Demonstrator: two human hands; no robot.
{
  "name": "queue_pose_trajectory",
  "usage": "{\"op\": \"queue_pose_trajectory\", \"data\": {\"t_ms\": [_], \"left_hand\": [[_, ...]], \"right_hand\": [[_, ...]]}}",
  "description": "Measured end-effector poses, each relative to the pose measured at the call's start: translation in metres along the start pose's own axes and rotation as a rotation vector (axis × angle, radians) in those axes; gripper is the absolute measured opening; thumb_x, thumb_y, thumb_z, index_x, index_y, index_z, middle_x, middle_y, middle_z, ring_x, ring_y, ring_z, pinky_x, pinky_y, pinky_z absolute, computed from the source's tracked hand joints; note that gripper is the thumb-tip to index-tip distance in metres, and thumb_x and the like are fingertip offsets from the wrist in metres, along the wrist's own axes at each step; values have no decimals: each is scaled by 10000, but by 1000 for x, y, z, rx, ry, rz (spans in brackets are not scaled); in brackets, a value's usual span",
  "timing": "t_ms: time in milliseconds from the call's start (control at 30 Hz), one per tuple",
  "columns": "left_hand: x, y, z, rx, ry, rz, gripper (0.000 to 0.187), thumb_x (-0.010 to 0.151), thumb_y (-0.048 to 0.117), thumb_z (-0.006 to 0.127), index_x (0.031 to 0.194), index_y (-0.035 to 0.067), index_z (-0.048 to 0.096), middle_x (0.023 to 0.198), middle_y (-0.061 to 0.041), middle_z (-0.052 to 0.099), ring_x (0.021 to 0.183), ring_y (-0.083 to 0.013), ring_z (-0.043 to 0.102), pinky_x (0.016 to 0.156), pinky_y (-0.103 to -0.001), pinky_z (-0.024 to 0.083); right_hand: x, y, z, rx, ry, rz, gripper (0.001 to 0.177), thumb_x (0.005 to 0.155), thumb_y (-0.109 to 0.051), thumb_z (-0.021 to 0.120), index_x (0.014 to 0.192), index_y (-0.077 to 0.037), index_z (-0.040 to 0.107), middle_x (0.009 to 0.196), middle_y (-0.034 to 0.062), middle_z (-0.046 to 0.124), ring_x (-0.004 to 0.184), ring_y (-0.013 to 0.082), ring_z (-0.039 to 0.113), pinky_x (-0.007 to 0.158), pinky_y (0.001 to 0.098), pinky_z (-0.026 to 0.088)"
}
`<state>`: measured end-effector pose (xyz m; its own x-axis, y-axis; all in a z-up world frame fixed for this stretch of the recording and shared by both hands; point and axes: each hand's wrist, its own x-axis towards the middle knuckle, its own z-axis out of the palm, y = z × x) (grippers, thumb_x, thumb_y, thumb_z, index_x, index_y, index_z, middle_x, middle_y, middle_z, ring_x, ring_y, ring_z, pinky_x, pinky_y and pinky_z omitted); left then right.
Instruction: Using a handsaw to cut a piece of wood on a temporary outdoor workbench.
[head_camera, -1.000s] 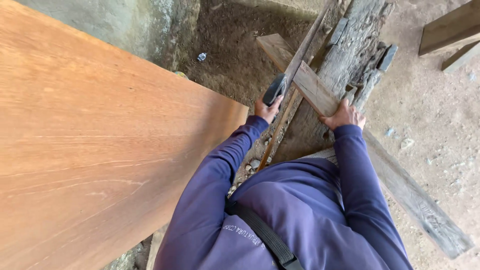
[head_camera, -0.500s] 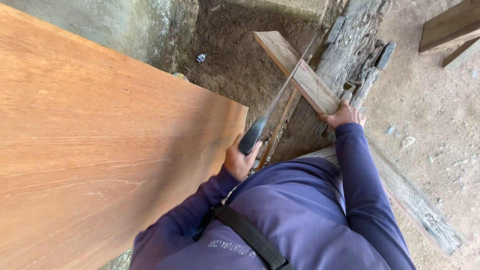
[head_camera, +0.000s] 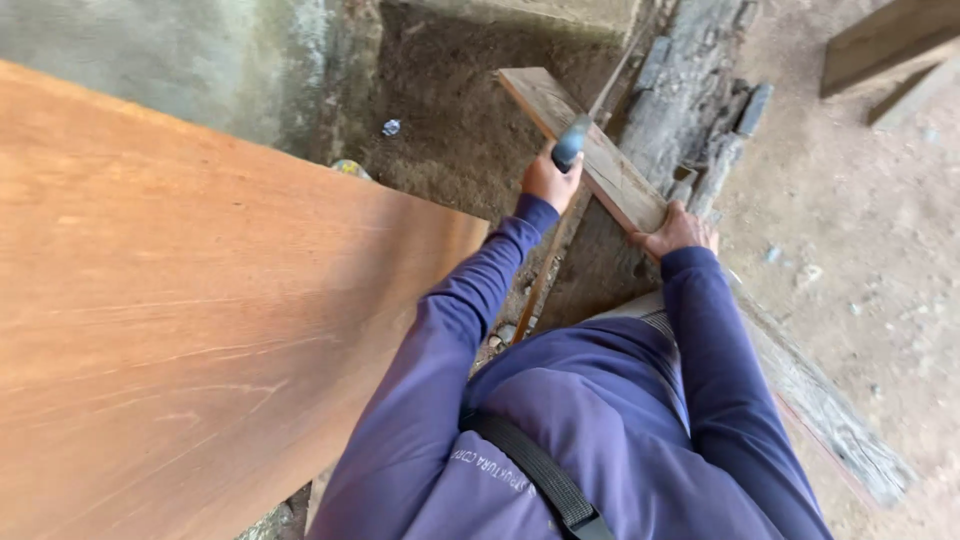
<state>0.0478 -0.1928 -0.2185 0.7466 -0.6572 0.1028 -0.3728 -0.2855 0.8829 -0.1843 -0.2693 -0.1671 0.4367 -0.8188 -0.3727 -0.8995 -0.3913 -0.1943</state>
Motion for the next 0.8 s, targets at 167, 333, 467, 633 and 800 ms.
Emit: {"op": "queue_pose_trajectory", "data": {"t_ms": [167, 333, 467, 633, 800], "left_hand": [[-19, -23, -14, -112, 19, 36, 315, 870, 333, 769, 937, 47, 656, 800, -206, 730, 795, -374, 742, 674, -470, 562], [-96, 20, -82, -135, 15, -28, 301, 899, 307, 774, 943, 36, 654, 765, -179, 697, 703, -322, 706, 660, -421, 537], [-161, 64, -180, -107, -126, -83, 253, 928, 272, 734, 1008, 52, 638, 755, -146, 691, 652, -239, 693, 605, -371, 535], [-189, 101, -224, -91, -127, -210, 227, 929, 234, 757, 941, 37, 644, 674, -153, 663, 596, -249, 667, 569, -381, 516], [-137, 97, -184, 23, -202, -36, 293, 929, 310, 732, 1038, 47, 665, 725, -164, 712, 655, -285, 730, 571, -402, 552]], "right_hand": [[-3, -12, -8, 57, -46, 39, 863, 640, -612, 859, 1248, -43, 633, 1161, 203, 737, 1089, 384, 695, 1018, 527, 452], [-8, -8, -5, 32, -113, 76, 886, 658, -630, 852, 1316, -89, 608, 1177, 190, 734, 1118, 381, 677, 1027, 514, 441], [8, -10, 0, 88, -70, 74, 904, 634, -620, 869, 1311, -78, 614, 1173, 194, 727, 1127, 387, 658, 1058, 497, 417], [6, 1, 4, 80, -93, 66, 909, 632, -652, 854, 1283, -59, 630, 1140, 204, 736, 1099, 384, 677, 1070, 479, 428], [7, 7, 9, 67, -79, 1, 895, 669, -670, 834, 1244, -15, 628, 1111, 235, 737, 1049, 395, 705, 1021, 464, 478]]}}
